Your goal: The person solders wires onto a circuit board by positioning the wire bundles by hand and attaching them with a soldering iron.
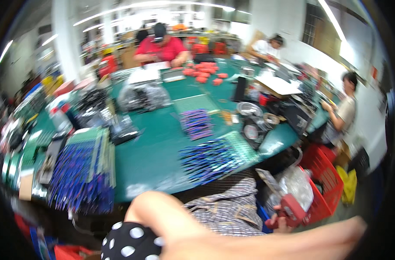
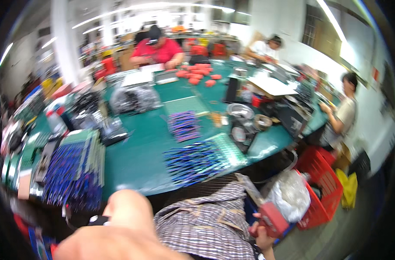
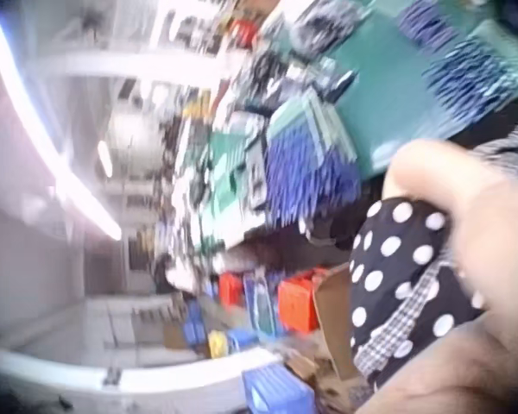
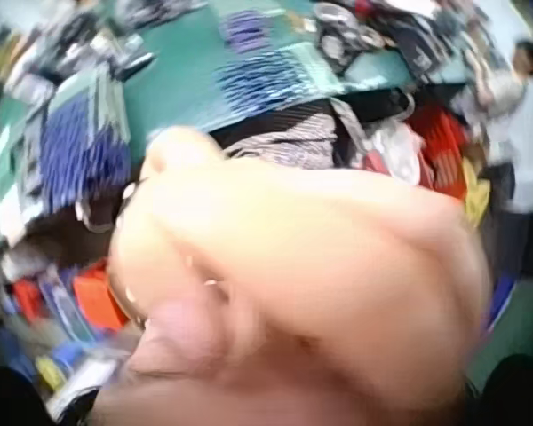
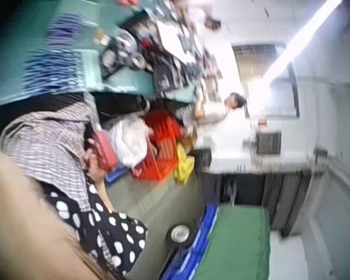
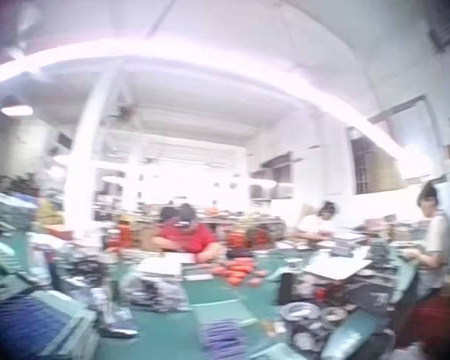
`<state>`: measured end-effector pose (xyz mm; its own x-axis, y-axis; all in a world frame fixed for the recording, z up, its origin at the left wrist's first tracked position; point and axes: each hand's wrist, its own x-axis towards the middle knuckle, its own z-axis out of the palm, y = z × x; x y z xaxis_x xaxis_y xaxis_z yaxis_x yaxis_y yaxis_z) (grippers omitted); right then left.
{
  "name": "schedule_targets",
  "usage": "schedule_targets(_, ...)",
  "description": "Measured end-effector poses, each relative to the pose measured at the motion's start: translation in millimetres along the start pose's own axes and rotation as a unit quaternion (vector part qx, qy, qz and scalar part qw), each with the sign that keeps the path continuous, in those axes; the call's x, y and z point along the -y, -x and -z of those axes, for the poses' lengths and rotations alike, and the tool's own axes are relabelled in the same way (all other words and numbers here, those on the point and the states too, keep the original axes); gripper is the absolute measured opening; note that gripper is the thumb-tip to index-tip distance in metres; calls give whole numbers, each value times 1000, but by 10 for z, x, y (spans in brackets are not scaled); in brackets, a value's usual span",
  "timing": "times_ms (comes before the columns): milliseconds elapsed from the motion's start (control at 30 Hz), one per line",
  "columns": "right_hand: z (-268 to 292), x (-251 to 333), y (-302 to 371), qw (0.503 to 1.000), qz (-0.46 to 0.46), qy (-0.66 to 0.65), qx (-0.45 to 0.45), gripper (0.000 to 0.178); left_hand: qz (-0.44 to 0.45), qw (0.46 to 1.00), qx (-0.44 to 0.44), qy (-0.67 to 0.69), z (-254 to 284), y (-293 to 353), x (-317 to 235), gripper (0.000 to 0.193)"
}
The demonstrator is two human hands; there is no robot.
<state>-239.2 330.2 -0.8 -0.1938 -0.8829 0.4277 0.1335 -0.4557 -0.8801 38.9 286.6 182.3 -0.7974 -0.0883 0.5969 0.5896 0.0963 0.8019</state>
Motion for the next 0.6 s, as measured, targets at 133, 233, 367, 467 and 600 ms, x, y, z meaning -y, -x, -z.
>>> schedule_targets(133,462,-537,52,998,14,-15,64,41,23,994,-81,-73,-249,50,75,42)
schedule_targets(233,608,-571,10,997,34,18,67,44,25,994,-59,-85,-389,-27,157,45)
schedule_targets(367,852,-704,-30,996,68,52,38,48,47,995,-6,-92,-516,-69,479,50)
schedule_targets(467,900,-718,-80,994,76,78,-11,51,80,993,42,-74,-497,93,262,53)
schedule_targets(600,331,-291,-254,995,34,80,45,49,129,982,138,17,-140,213,-42,57)
